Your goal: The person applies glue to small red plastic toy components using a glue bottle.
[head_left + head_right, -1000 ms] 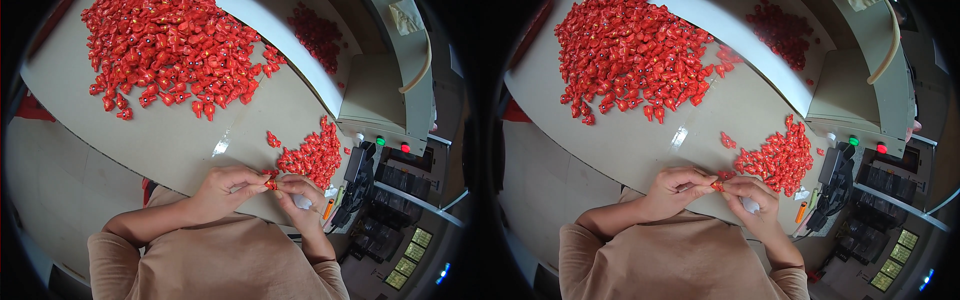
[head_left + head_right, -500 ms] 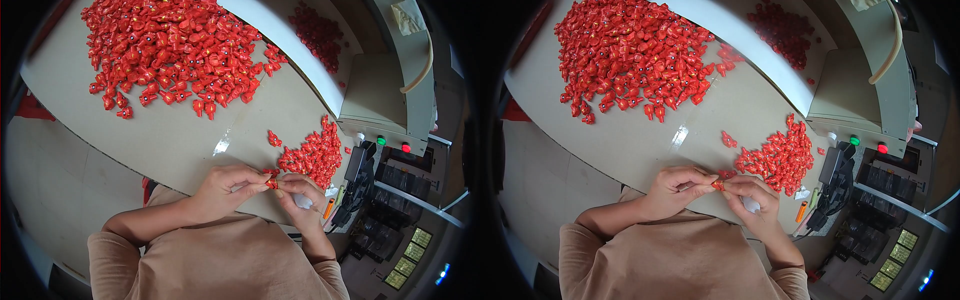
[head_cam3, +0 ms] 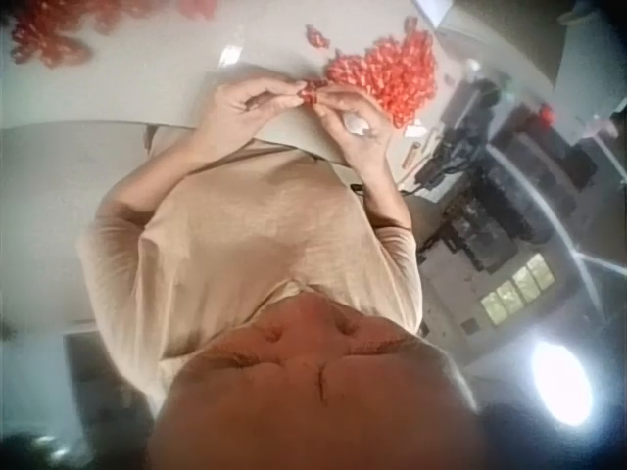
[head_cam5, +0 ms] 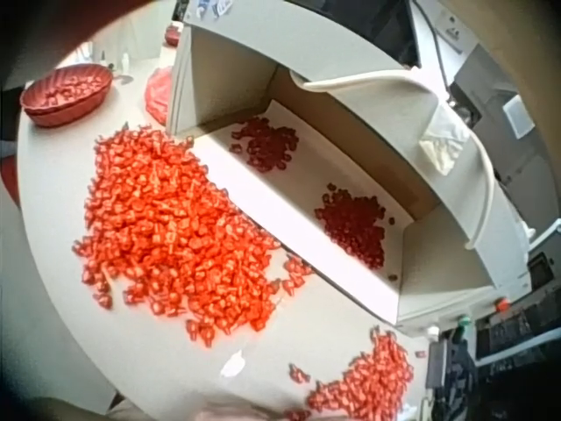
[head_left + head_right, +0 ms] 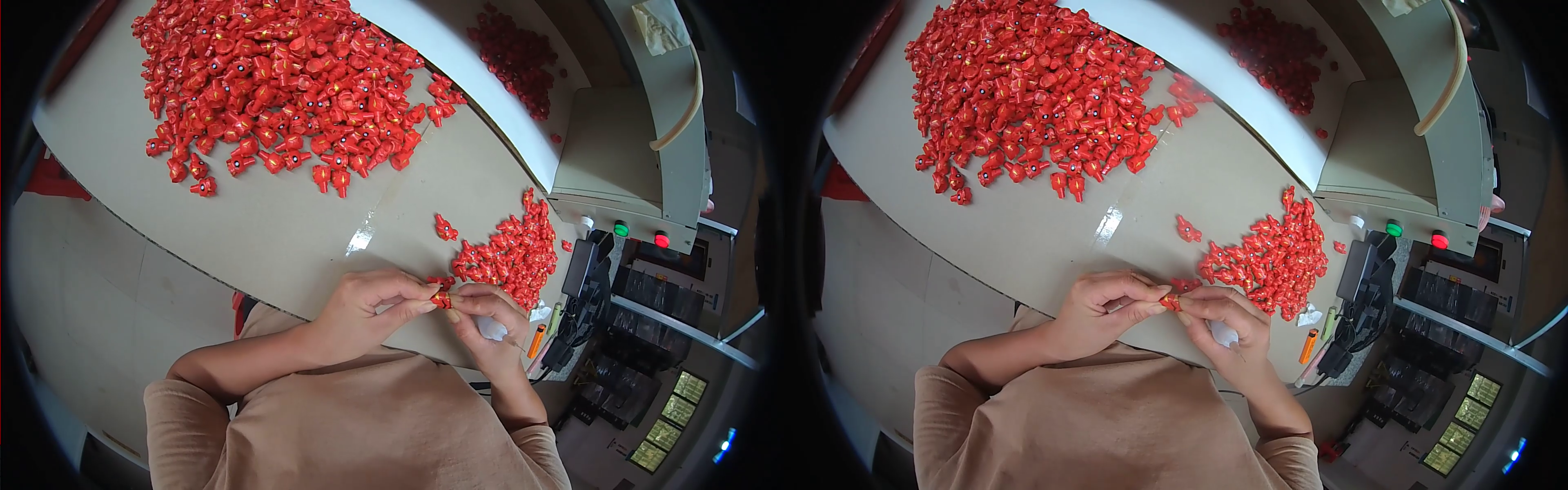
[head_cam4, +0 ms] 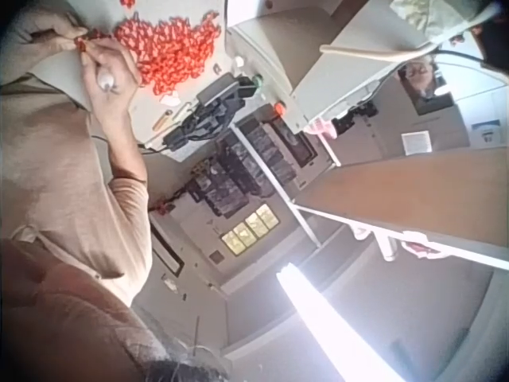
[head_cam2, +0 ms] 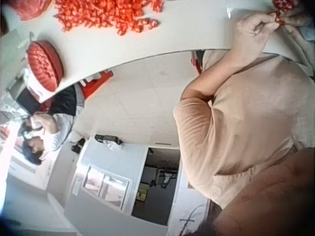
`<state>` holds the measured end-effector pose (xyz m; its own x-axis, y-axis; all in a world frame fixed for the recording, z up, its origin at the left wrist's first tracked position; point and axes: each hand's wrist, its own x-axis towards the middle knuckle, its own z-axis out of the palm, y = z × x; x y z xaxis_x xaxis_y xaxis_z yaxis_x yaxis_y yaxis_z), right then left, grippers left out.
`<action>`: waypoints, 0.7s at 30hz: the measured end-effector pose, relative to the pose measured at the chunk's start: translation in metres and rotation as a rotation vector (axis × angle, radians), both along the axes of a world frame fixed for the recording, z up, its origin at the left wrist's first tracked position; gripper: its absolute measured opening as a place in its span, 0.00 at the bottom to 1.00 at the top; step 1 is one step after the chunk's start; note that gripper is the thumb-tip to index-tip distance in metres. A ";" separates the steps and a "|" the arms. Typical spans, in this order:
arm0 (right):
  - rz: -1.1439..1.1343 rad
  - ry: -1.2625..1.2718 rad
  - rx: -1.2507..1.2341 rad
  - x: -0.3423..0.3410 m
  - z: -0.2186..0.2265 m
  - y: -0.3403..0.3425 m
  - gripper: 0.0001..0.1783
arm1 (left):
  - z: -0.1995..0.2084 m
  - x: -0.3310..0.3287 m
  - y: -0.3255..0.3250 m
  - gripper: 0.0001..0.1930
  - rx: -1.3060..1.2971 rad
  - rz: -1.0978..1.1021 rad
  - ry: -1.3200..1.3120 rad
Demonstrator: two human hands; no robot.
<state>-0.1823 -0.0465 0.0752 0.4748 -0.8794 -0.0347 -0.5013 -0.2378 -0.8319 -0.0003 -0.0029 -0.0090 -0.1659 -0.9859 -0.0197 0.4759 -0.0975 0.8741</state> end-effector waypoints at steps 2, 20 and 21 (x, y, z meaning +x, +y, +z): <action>-0.003 0.002 -0.013 0.001 0.001 0.001 0.13 | 0.002 -0.001 0.000 0.08 0.014 0.013 0.009; -0.293 -0.592 0.274 -0.053 -0.018 0.019 0.18 | 0.018 0.008 -0.032 0.06 -0.508 0.224 -0.980; -0.310 -0.588 0.267 -0.058 -0.019 0.023 0.19 | 0.020 0.005 -0.033 0.06 -0.510 0.229 -0.999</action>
